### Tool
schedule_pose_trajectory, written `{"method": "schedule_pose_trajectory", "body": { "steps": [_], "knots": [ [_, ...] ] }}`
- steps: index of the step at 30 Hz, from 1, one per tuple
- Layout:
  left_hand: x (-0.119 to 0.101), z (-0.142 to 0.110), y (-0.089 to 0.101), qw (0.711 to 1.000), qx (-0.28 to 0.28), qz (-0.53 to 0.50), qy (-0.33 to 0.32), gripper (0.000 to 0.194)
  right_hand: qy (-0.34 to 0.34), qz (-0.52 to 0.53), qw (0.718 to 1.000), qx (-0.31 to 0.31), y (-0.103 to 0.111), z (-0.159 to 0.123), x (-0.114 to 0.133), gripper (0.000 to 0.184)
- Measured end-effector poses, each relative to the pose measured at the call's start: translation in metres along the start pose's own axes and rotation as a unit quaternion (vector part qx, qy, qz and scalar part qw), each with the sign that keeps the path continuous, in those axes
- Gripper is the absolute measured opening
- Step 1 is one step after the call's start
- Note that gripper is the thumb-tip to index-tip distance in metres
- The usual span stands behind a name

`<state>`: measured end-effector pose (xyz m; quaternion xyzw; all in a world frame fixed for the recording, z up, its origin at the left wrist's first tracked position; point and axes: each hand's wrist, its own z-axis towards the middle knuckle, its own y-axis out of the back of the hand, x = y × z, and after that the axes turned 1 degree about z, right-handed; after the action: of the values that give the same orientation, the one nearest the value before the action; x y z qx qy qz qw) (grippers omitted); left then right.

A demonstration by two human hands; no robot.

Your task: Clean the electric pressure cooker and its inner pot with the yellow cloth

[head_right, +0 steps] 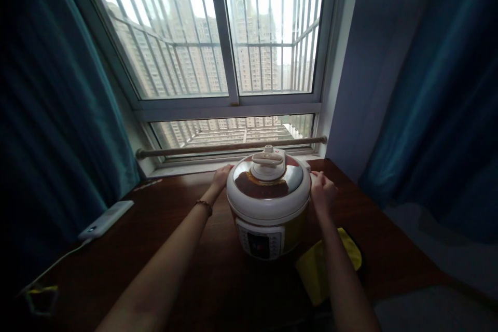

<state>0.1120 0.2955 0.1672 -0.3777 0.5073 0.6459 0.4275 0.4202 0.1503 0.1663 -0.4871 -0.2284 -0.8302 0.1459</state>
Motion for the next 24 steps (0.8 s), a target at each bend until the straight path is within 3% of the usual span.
{"method": "schedule_pose_trajectory", "body": {
  "steps": [3, 7, 17, 20, 24],
  "knots": [
    [-0.003, 0.012, -0.012, 1.0, 0.024, -0.006, -0.001, 0.035, 0.013, -0.027, 0.999, -0.02, 0.003, 0.001, -0.006, 0.049],
    [-0.006, 0.011, -0.025, 1.0, 0.027, 0.004, -0.001, 0.035, 0.018, 0.015, 1.0, 0.02, -0.007, 0.032, -0.02, 0.046],
    [-0.037, -0.052, -0.089, 0.992, -0.094, 0.074, -0.029, 0.035, 0.009, 0.126, 0.98, 0.156, -0.033, 0.147, -0.039, 0.041],
    [-0.039, -0.062, -0.1, 0.989, -0.113, 0.088, -0.021, 0.042, 0.003, 0.143, 0.973, 0.181, -0.037, 0.16, -0.048, 0.044],
    [-0.04, -0.055, -0.097, 0.989, -0.098, 0.107, -0.019, 0.05, 0.005, 0.14, 0.976, 0.165, -0.038, 0.161, -0.057, 0.05]
  ]
}}
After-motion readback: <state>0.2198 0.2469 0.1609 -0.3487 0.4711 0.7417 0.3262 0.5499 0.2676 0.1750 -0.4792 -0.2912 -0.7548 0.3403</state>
